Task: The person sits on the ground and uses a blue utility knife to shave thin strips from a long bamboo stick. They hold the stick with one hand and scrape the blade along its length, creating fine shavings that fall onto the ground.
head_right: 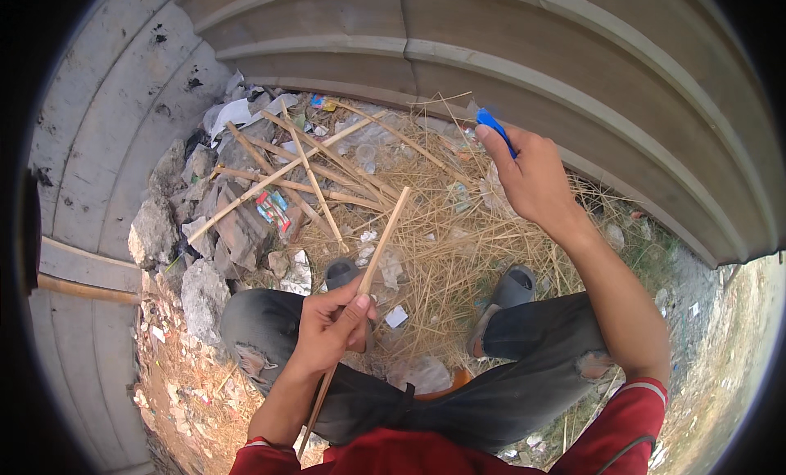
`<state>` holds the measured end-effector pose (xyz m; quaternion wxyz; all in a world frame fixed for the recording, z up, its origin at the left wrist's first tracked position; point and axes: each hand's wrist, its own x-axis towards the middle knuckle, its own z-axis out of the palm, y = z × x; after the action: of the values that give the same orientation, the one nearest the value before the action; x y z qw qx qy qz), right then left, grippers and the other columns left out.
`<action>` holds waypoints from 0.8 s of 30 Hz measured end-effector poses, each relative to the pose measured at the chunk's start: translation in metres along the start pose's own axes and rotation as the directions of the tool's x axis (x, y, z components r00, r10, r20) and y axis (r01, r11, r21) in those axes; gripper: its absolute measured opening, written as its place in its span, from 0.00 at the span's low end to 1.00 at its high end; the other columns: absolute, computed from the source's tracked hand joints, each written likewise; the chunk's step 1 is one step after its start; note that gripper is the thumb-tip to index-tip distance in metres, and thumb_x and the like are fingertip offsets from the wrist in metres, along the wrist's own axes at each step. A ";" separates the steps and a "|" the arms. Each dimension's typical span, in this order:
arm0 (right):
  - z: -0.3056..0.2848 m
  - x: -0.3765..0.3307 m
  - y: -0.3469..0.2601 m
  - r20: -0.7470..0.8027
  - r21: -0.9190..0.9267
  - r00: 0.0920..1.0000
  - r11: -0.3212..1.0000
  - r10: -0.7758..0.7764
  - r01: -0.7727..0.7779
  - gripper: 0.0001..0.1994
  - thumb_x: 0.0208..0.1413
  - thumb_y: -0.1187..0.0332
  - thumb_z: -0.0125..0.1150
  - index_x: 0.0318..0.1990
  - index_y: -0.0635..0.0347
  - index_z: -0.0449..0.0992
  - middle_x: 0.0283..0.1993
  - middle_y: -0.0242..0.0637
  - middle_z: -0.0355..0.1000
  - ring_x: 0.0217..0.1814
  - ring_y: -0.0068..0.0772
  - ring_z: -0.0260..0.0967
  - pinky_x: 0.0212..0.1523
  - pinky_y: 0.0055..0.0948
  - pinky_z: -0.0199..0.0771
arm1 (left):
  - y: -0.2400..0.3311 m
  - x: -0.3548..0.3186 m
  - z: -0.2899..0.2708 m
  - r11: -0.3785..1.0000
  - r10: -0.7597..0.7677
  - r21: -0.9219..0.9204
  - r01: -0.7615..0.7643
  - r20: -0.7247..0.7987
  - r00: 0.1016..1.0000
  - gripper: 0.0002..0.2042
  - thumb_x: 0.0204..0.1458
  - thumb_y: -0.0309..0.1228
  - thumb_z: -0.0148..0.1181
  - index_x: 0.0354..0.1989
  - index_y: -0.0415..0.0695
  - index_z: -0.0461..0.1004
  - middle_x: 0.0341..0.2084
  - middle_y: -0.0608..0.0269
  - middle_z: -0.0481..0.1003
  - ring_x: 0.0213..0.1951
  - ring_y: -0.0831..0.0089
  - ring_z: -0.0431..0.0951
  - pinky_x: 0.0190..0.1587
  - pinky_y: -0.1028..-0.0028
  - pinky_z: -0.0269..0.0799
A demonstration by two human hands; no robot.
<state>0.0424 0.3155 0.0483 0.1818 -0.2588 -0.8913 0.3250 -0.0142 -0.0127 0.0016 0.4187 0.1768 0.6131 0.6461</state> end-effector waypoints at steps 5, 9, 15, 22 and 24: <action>0.014 -0.057 -0.042 0.245 0.093 0.953 0.983 -0.177 0.159 0.24 0.67 0.50 0.55 0.28 0.65 0.76 0.17 0.49 0.67 0.19 0.52 0.67 0.25 0.45 0.67 | 0.005 0.010 -0.006 0.994 0.073 -0.078 -0.073 0.001 0.997 0.19 0.69 0.31 0.51 0.64 0.35 0.69 0.30 0.64 0.74 0.17 0.85 0.60 0.20 0.83 0.56; 0.032 -0.080 -0.053 0.409 0.148 0.872 0.963 -0.269 0.227 0.23 0.64 0.49 0.57 0.30 0.63 0.77 0.20 0.50 0.71 0.23 0.57 0.72 0.26 0.49 0.71 | 0.009 0.007 -0.005 0.990 0.074 -0.120 -0.069 0.037 0.997 0.18 0.69 0.33 0.49 0.60 0.33 0.71 0.30 0.64 0.74 0.16 0.86 0.60 0.19 0.82 0.56; 0.047 -0.097 -0.058 0.540 0.020 0.793 0.946 -0.283 0.324 0.22 0.63 0.46 0.57 0.35 0.59 0.78 0.18 0.50 0.72 0.22 0.60 0.74 0.28 0.52 0.75 | 0.011 0.006 -0.003 0.992 0.020 -0.124 -0.006 0.114 0.993 0.17 0.70 0.35 0.47 0.54 0.33 0.73 0.29 0.64 0.74 0.16 0.86 0.59 0.19 0.82 0.54; 0.003 -0.016 -0.017 0.010 -0.074 0.998 0.995 -0.067 0.067 0.25 0.68 0.49 0.53 0.33 0.66 0.78 0.14 0.48 0.67 0.18 0.49 0.68 0.24 0.44 0.67 | 0.007 -0.004 0.000 0.998 -0.056 0.020 0.054 0.157 0.986 0.16 0.71 0.34 0.46 0.51 0.33 0.73 0.26 0.66 0.73 0.15 0.87 0.59 0.19 0.82 0.53; -0.014 -0.004 -0.009 -0.100 -0.032 0.993 0.998 -0.061 0.058 0.25 0.69 0.50 0.52 0.31 0.67 0.76 0.14 0.46 0.64 0.16 0.44 0.64 0.23 0.42 0.63 | 0.004 -0.002 -0.002 0.997 -0.068 0.032 0.063 0.191 0.979 0.16 0.71 0.34 0.46 0.49 0.33 0.74 0.24 0.67 0.73 0.15 0.87 0.59 0.19 0.82 0.54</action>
<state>0.0498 0.3137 0.0641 0.2322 -0.2509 -0.8928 0.2932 -0.0163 -0.0153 0.0059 0.4947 0.2232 0.5838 0.6039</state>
